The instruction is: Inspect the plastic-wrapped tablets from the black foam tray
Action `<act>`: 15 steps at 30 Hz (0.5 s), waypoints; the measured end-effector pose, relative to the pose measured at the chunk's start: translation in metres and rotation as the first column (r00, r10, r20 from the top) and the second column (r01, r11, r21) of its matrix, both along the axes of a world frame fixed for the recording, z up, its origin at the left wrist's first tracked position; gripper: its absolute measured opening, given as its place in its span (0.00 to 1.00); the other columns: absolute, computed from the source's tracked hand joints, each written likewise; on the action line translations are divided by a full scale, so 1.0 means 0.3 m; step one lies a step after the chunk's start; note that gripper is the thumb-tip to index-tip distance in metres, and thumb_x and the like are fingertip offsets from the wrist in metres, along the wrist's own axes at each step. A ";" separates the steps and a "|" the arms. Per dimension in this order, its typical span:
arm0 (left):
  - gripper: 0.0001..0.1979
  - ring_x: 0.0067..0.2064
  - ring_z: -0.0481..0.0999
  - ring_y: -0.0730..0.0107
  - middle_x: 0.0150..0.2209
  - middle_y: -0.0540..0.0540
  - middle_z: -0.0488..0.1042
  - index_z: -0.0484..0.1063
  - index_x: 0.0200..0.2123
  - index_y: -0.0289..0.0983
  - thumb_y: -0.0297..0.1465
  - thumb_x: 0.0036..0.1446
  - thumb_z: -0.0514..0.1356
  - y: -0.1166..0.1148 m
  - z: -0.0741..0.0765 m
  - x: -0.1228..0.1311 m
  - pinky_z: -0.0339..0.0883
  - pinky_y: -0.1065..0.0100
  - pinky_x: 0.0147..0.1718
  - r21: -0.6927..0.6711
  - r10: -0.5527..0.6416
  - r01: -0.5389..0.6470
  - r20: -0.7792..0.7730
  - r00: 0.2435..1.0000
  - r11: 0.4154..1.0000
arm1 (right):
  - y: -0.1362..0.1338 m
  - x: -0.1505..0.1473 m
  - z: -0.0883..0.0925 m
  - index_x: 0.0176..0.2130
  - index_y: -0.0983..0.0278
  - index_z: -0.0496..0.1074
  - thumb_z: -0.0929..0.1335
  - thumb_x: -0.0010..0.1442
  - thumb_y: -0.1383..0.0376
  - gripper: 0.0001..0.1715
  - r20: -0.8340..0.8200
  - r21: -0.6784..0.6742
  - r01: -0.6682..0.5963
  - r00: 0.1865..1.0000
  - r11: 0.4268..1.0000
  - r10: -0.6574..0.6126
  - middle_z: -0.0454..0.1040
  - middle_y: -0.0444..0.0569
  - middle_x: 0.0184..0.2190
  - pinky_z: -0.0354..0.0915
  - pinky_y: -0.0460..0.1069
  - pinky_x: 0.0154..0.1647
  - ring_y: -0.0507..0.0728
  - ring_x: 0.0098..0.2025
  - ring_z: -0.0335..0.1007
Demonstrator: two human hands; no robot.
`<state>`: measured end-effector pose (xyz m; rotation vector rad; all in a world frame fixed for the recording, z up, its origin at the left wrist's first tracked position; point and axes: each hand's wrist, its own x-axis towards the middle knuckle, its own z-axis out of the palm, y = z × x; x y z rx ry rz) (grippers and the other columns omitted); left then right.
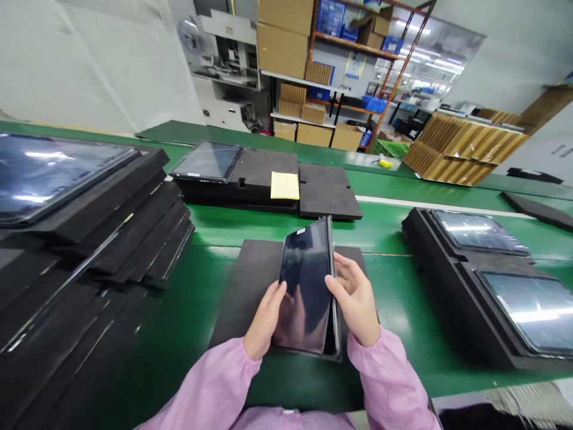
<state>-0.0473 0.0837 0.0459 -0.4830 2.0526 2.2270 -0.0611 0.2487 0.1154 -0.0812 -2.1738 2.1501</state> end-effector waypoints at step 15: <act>0.33 0.36 0.75 0.58 0.24 0.48 0.75 0.74 0.22 0.38 0.62 0.27 0.68 0.031 0.023 -0.163 0.68 0.63 0.38 0.266 0.210 -0.214 0.043 0.977 0.940 | -0.065 -0.144 0.021 0.30 0.60 0.60 0.78 0.45 0.55 0.26 0.086 -0.072 -0.439 0.892 0.895 0.444 0.65 0.39 0.26 0.66 0.44 0.31 0.49 0.28 0.64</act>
